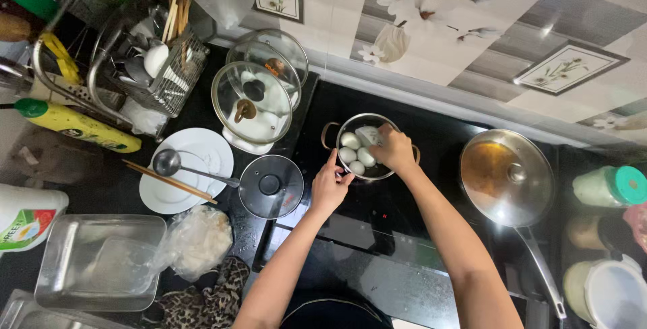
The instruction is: The person washes leafy green vegetables at the kitchen sink, rinsing handfuls under running water and placing them in a blue colander. They then fill a small pot with water, set it on the stove with eggs, and arrange containers and lids on the counter.
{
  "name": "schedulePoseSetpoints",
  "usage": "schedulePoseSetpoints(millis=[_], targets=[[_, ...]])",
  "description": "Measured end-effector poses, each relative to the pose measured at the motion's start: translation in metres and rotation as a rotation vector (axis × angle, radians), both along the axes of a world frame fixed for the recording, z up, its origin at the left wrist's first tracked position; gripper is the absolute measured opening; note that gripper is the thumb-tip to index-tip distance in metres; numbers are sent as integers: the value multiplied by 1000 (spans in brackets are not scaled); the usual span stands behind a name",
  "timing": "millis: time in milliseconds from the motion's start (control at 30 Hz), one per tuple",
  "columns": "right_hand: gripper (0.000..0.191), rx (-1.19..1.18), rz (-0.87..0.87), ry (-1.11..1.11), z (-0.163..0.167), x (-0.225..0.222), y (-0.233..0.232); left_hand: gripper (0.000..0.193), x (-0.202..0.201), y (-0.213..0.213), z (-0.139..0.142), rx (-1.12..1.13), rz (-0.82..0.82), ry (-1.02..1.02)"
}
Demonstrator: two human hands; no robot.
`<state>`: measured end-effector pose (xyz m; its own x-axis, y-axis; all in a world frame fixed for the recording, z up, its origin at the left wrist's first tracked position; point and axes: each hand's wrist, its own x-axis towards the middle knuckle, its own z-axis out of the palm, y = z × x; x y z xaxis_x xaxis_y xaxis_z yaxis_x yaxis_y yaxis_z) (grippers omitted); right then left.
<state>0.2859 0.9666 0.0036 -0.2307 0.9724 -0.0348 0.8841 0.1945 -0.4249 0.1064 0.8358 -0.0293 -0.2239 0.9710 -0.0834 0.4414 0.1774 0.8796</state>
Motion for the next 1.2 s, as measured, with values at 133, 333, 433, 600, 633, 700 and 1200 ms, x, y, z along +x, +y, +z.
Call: schedulePoseSetpoints(millis=[133,333,433,600,633,700,1200], targets=[[55,-113,-38,42,-6,0,4,85,6,-2,2,2,28,43],[54,-118,2,31,-18,1,6,84,7,-2,9,-63,42,131],[52,-102,32,38,-23,6,9,83,9,-2,10,-57,63,171],[54,-148,22,32,-25,13,10,83,12,-1,11,-72,75,175],[53,-159,13,35,-24,13,9,83,12,-1,11,-90,70,188],[52,-170,3,39,-20,12,7,84,13,0,12,-100,64,205],[49,-362,-172,196,5,-2,-8,83,12,0,13,-89,47,217]])
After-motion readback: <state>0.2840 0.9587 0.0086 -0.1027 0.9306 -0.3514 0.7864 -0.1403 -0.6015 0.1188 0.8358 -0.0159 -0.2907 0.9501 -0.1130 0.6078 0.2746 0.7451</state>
